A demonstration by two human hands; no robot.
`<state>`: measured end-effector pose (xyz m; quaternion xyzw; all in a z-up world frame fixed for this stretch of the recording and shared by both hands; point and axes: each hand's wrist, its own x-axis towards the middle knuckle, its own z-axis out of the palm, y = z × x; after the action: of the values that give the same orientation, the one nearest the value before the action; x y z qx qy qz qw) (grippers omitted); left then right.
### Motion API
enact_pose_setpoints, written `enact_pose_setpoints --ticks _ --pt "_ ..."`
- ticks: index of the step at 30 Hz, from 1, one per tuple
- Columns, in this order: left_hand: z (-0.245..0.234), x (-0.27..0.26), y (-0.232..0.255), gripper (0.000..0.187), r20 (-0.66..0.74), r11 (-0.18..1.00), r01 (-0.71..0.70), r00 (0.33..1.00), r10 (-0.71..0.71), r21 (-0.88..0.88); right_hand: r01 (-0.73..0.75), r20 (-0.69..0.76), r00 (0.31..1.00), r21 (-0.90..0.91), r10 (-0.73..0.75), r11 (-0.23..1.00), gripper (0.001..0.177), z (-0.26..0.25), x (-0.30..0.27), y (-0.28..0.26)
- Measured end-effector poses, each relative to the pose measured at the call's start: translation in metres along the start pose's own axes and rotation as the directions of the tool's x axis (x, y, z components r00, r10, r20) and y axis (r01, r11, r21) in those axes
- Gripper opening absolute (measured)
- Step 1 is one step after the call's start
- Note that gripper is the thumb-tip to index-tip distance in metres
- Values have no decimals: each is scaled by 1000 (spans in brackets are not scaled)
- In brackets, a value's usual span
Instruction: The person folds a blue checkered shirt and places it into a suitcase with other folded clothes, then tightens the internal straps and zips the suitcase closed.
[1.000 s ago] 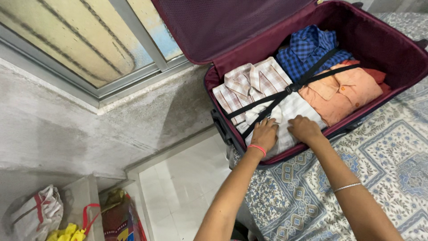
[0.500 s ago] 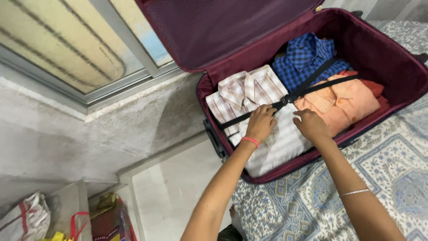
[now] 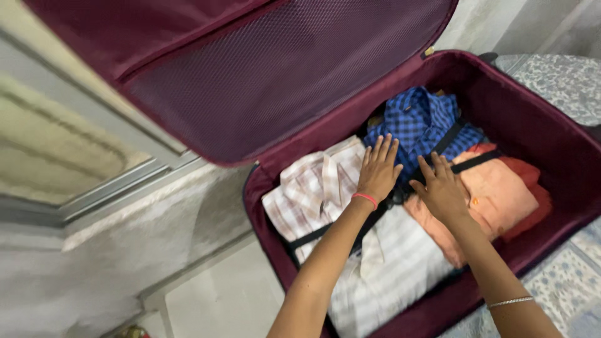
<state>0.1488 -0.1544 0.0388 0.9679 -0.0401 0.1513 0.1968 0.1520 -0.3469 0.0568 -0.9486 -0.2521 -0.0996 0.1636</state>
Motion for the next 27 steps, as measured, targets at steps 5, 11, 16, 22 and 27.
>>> enact_pose_setpoints --ticks 5,11,16,22,27 --pt "25 22 -21 86 46 994 112 993 -112 2 39 -34 999 -79 -42 996 74 23 61 14" --pt "54 19 -38 88 36 994 110 993 -110 7 19 -16 1000 -280 -24 960 70 54 93 3" --pt "51 22 -41 84 30 994 107 994 -107 -22 -25 -17 1000 -348 21 937 68 55 96 -8" --pt "30 30 -27 70 -19 993 110 994 -111 -33 -63 -55 997 -225 52 972 66 57 91 1" --pt "0 60 -4 61 -128 988 -53 991 35 -143 -20 71 997 -88 26 996 61 67 96 38"
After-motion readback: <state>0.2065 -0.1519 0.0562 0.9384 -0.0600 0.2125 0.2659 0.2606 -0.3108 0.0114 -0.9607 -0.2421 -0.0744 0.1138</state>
